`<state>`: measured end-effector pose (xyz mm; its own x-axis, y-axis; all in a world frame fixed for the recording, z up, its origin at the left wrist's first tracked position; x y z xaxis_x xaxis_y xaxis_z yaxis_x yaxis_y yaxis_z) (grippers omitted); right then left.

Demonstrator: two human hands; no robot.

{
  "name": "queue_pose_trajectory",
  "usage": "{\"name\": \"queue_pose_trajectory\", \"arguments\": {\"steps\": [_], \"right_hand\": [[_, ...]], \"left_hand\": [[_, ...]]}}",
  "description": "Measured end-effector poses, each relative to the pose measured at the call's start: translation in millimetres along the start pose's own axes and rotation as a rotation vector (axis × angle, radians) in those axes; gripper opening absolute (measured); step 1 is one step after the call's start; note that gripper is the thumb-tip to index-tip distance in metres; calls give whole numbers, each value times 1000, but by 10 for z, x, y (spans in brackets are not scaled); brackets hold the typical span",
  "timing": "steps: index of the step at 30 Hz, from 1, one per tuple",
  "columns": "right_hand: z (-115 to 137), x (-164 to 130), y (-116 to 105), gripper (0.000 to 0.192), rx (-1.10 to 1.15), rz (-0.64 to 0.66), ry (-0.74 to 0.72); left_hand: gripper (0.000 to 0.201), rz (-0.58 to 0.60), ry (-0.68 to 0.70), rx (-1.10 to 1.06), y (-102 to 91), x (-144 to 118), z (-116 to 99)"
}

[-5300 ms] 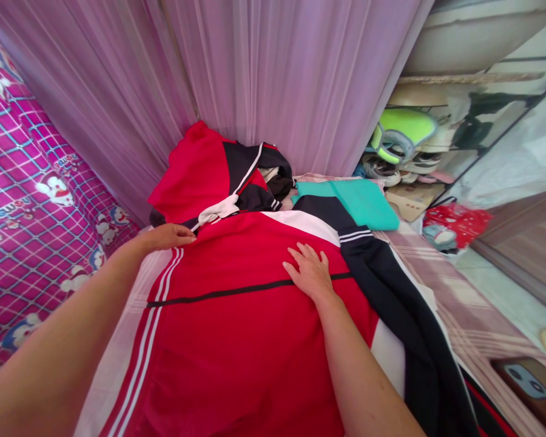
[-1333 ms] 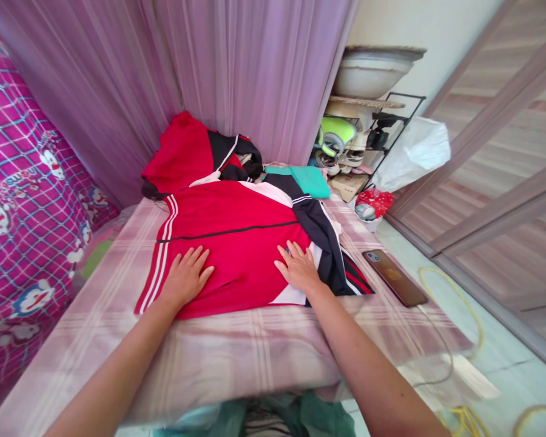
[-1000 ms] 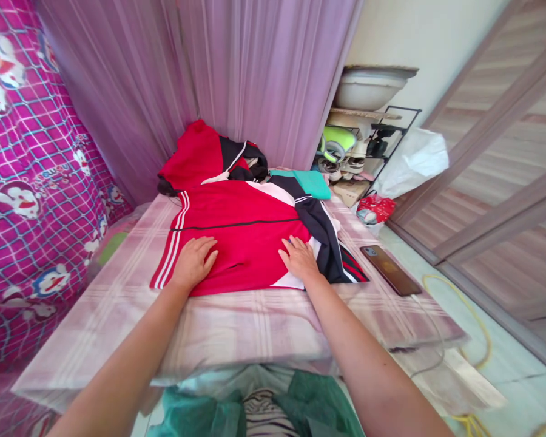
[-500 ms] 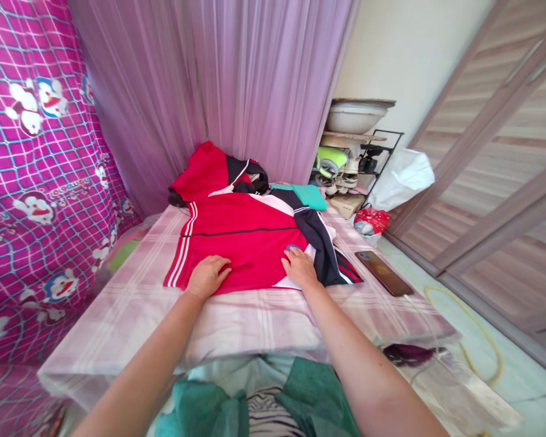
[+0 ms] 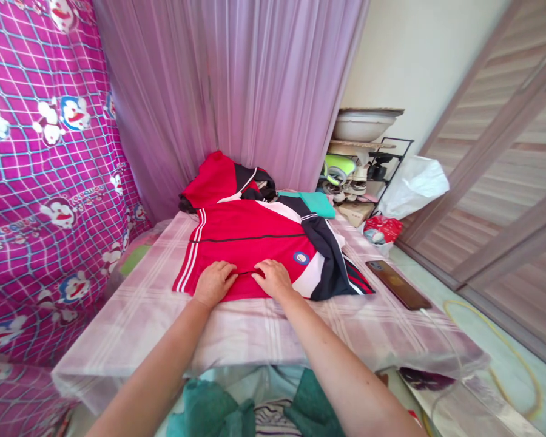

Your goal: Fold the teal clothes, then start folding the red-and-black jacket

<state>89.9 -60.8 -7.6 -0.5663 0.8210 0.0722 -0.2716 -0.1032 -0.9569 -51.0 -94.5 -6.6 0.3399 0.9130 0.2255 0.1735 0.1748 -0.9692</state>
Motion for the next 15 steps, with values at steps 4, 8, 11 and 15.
{"name": "queue_pose_trajectory", "arguments": {"steps": [4,8,11,15], "right_hand": [[45,30,21,20,-73,29,-11],[59,30,41,22,-80,51,-9],[21,8,48,24,-42,58,18],[-16,-29,30,29,-16,31,24]], "left_hand": [[21,23,-31,-35,31,16,36],[24,46,-62,-51,39,11,78],[26,48,-68,-62,10,-44,130],[26,21,-56,-118,-46,-163,234]]}}
Point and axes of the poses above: each hand's wrist, its own x-axis towards the middle knuckle, its own y-axis out of the palm, z = x × y, the point moved 10 cm from there along x, towards the middle knuckle, and after that the axes turned 15 degrees about z, right-handed, at the moved point
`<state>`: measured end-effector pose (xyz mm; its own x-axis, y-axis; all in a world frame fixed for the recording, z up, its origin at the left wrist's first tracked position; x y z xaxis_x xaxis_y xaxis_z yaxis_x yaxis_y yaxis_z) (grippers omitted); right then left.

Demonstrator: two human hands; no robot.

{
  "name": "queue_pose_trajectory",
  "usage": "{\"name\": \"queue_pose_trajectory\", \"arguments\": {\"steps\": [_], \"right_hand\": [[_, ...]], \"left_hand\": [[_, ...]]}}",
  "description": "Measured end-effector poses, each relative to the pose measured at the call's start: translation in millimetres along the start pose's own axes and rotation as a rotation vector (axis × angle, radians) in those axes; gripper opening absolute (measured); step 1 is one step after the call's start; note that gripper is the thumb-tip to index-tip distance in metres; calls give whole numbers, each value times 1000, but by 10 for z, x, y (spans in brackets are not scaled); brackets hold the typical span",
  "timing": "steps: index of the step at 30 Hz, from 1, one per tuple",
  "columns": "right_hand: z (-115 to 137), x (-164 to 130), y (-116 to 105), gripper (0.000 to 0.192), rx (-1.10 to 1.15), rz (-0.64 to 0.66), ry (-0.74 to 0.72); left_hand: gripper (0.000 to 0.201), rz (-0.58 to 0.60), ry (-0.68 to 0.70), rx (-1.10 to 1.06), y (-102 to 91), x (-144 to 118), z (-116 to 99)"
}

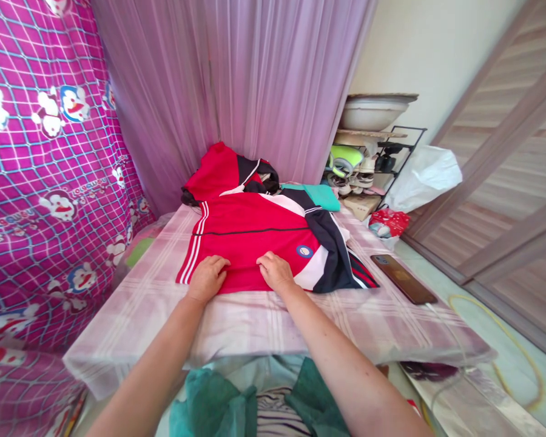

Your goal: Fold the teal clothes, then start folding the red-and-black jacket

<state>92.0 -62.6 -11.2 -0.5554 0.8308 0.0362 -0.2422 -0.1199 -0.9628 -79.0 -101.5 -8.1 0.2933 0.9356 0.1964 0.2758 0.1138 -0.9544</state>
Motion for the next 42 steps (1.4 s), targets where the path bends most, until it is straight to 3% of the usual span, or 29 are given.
{"name": "queue_pose_trajectory", "arguments": {"steps": [5,10,13,17,23,28,32,42], "right_hand": [[-120,1,-36,26,127,-61,41],[-234,26,-28,19,264,-88,86],[-226,15,-26,20,235,-86,83],[-96,-14,-15,31,141,-60,-27],[-54,13,82,43,44,25,-46],[-34,28,108,35,19,49,-43],[-29,14,94,35,8,54,-23],[-54,122,226,33,40,97,24]], "left_hand": [[17,-69,-27,-141,-63,-73,138],[22,-40,-100,-204,-28,-49,204],[23,-33,-157,-192,-30,-46,222],[24,-42,-183,-187,-55,-48,212],[23,-41,-151,-163,-63,-54,175],[27,-4,-49,-136,-38,-43,68],[27,26,-44,-112,-11,-35,56],[30,-6,19,-116,-19,-44,25]]}}
Point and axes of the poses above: each hand's wrist, its own x-axis towards the middle knuckle, its own y-axis out of the palm, z = x × y, the point moved 10 cm from there along x, towards the middle knuckle, and after that the axes turned 15 degrees about z, right-handed, at the moved point
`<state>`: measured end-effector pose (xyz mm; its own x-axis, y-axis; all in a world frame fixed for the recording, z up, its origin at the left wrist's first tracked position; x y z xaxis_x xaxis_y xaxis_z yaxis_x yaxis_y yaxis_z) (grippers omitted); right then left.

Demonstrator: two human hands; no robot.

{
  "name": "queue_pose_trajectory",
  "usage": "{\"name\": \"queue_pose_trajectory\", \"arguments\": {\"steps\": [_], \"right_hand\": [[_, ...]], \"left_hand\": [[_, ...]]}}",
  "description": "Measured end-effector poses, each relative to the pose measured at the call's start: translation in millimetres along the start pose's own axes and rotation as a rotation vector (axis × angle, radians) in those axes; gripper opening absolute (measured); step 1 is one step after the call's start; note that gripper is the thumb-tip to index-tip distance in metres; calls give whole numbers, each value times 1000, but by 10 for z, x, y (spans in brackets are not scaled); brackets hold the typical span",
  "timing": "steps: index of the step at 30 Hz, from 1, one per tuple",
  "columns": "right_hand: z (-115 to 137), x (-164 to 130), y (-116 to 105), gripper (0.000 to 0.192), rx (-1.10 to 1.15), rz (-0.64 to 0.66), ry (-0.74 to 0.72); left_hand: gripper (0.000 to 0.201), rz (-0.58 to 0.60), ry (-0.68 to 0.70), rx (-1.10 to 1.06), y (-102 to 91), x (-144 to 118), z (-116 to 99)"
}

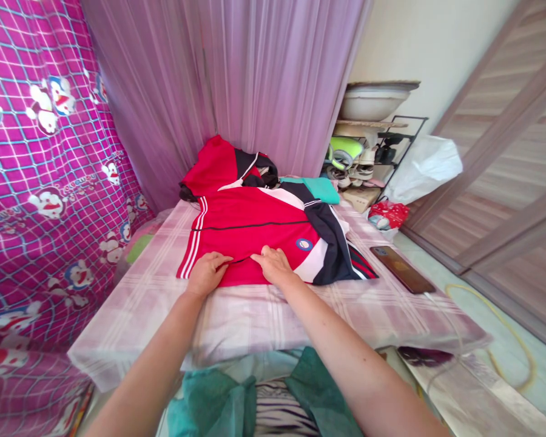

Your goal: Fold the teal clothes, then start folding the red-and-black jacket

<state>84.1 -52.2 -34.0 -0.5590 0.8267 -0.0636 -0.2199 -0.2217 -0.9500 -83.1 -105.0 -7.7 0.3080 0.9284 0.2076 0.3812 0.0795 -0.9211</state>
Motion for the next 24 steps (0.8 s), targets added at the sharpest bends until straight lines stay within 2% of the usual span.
{"name": "queue_pose_trajectory", "arguments": {"steps": [5,11,17,24], "right_hand": [[32,41,24,34,-35,16,27],[-25,-102,-104,37,-27,-48,5],[-68,-149,-174,25,56,-111,-44],[117,-204,-192,27,11,-156,-167]], "left_hand": [[30,4,4,39,24,18,6],[31,5,19,45,45,24,-3],[25,19,-6,54,16,22,-20],[23,-4,-54,45,-10,30,15]]}}
Point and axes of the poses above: each hand's wrist, its own x-axis towards the middle knuckle, its own y-axis out of the palm, z = x × y, the point moved 10 cm from there along x, towards the middle knuckle, and after that the axes turned 15 degrees about z, right-handed, at the moved point
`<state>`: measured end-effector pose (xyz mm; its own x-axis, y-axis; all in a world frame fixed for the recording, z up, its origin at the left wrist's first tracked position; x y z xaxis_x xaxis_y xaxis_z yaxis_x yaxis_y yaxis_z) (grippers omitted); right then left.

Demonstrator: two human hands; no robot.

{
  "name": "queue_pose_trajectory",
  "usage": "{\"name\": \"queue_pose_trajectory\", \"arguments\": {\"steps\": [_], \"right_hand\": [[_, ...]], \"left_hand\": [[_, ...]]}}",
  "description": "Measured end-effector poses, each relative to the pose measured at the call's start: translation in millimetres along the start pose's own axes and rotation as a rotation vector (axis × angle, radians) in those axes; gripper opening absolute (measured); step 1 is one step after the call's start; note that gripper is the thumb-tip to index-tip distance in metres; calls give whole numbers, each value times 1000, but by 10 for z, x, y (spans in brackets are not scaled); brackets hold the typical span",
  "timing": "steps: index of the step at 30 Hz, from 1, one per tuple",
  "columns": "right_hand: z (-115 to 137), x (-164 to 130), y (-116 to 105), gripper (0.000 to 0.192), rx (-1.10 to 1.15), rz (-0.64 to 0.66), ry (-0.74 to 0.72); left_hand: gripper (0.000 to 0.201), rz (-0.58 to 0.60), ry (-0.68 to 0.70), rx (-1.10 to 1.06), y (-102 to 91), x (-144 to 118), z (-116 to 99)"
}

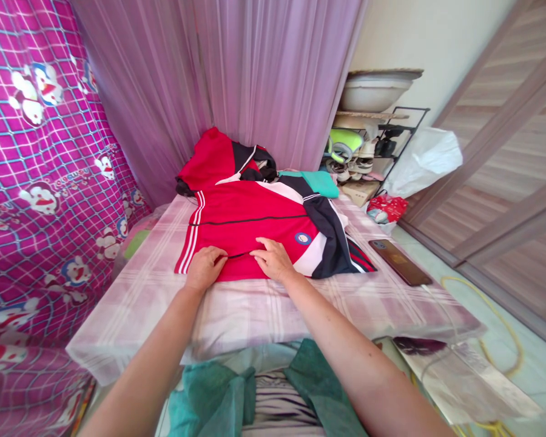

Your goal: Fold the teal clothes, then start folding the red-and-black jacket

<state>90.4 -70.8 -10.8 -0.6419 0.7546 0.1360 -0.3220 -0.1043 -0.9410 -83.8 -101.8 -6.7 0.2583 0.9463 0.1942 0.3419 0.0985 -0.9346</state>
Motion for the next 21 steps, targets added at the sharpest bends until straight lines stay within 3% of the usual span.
{"name": "queue_pose_trajectory", "arguments": {"steps": [9,17,21], "right_hand": [[123,-24,13,33,-37,17,-104],[108,47,132,37,-105,177,-24],[119,51,137,40,-131,203,-2]], "left_hand": [[21,-5,-27,-26,-9,-3,25],[26,30,-58,-6,-23,-1,-26],[29,91,-146,72,-6,43,-44]]}}
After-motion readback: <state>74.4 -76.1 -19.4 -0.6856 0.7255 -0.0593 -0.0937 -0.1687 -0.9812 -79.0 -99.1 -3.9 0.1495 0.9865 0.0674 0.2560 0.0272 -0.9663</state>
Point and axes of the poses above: each hand's wrist, its own x-axis towards the middle knuckle, its own y-axis out of the palm, z = x × y, the point moved 10 cm from there along x, towards the middle knuckle, and after that the axes turned 15 degrees about z, right-handed, at the moved point
